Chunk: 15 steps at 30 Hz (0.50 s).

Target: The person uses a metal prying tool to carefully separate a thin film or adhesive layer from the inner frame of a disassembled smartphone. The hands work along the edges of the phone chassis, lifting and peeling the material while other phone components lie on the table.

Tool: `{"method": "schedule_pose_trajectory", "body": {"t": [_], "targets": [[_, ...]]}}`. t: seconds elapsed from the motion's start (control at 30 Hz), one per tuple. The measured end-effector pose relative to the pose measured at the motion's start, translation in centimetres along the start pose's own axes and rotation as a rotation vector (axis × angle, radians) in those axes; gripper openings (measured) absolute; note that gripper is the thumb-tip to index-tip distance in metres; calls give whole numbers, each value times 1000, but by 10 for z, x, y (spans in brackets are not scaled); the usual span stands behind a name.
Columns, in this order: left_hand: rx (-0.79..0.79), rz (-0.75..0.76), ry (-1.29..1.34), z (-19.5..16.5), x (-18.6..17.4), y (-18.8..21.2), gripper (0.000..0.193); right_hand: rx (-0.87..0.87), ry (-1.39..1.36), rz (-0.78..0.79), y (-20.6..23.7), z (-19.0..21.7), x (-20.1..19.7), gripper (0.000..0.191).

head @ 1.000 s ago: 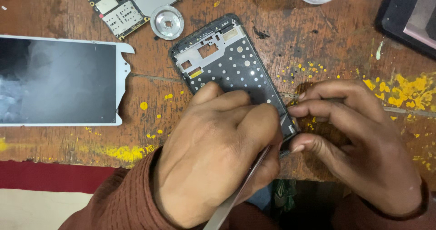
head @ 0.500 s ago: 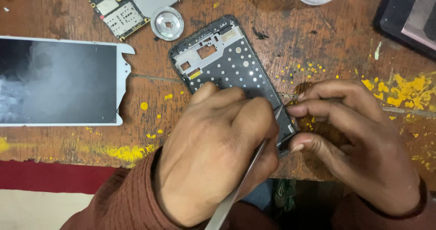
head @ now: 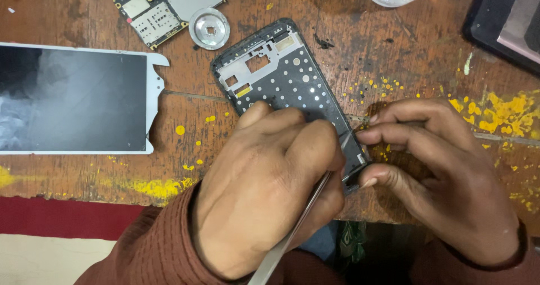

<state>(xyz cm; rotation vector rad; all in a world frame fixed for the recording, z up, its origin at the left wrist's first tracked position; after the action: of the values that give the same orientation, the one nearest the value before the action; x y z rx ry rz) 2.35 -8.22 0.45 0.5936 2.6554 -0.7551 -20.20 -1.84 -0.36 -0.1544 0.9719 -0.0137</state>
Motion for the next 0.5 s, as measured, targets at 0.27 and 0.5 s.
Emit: {"method": "schedule_pose_trajectory", "body": {"t": [0.27, 0.5], "targets": [[24, -17, -54, -1, 6, -1, 25, -13, -2, -1, 0, -1, -1, 48], [-27, -10, -22, -2, 4, 0, 25, -15, 6, 1, 0, 0, 0, 48]]}}
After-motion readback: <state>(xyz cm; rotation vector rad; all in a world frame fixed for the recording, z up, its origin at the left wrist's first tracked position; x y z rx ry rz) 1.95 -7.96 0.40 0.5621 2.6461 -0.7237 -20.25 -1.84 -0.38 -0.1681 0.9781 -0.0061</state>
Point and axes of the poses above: each hand's wrist, its own y-axis away from the middle knuckle, its own x-axis out of the palm, z = x × y, the point moved 1 cm from there along -y, towards the middle knuckle, and after that the axes turned 11 degrees about -z, right-handed, at the moved point
